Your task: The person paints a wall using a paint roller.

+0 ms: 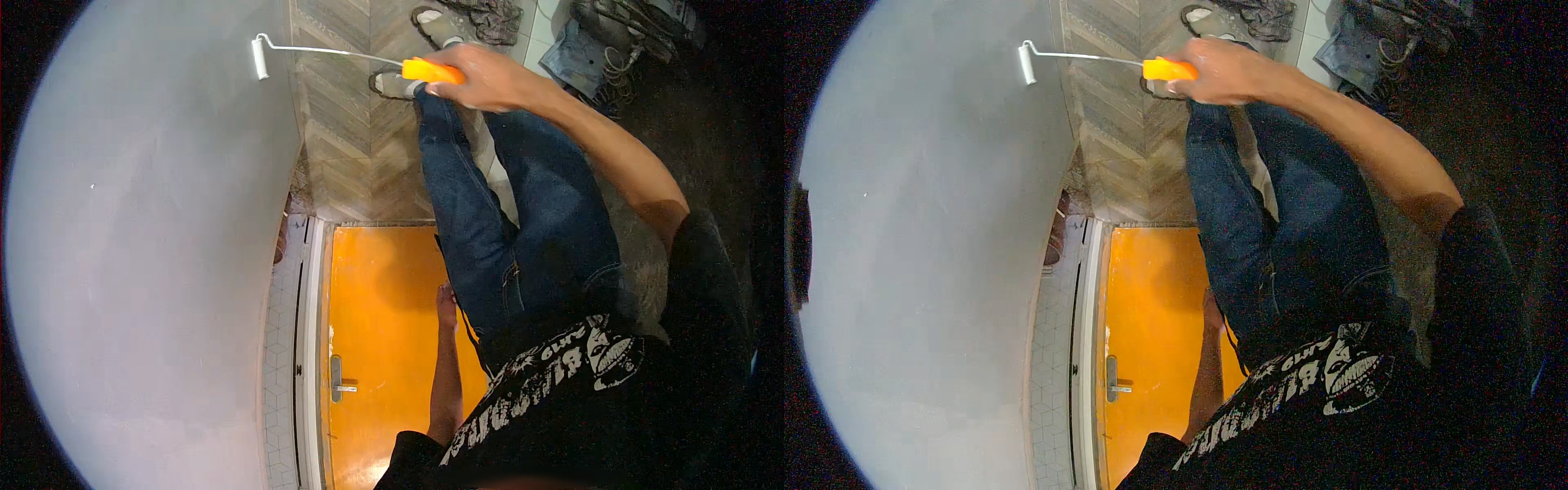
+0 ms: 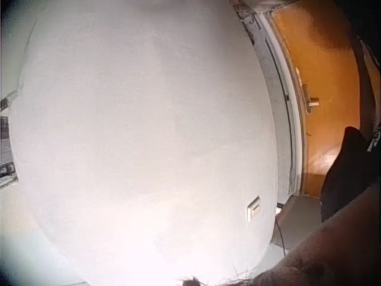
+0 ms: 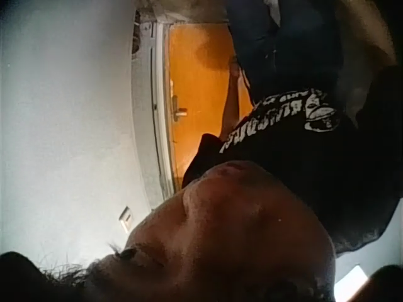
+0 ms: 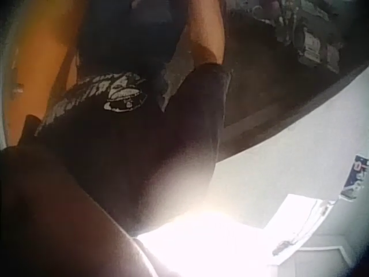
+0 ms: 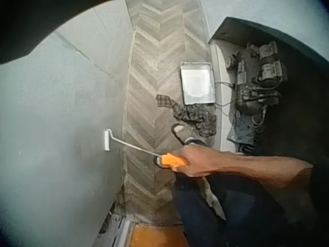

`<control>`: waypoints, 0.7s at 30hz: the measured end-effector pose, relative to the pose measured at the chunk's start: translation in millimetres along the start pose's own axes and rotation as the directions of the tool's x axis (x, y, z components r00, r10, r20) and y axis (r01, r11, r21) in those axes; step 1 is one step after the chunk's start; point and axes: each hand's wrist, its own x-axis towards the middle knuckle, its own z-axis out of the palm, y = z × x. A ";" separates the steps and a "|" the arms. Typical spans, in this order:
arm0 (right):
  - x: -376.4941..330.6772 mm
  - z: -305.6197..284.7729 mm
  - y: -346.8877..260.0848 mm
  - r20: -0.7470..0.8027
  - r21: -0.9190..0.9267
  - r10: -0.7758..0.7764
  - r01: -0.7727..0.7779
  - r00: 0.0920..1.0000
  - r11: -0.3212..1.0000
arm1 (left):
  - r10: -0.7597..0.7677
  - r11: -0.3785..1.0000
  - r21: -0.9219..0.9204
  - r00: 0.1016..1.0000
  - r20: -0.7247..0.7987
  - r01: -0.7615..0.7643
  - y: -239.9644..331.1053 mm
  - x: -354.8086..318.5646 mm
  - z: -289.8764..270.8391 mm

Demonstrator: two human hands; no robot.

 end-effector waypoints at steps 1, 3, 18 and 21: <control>12.0 7.1 7.8 -0.059 -0.068 -0.001 -0.003 0.998 0.998 | -0.011 0.999 0.040 0.999 0.035 0.010 -2.4 5.3 -4.2; 36.1 13.4 9.0 -0.002 -0.038 0.064 -0.064 0.998 0.997 | 0.014 1.000 0.000 0.996 0.093 -0.014 -3.4 1.5 -11.1; -24.2 13.8 3.6 0.149 0.150 0.126 -0.148 0.981 0.977 | 0.248 0.937 0.274 0.966 -0.075 -0.219 122.8 11.5 30.7; -65.5 -2.8 -31.7 0.006 0.199 0.018 -0.019 1.000 0.980 | 0.375 0.881 0.341 0.923 -0.086 -0.327 166.6 22.9 43.0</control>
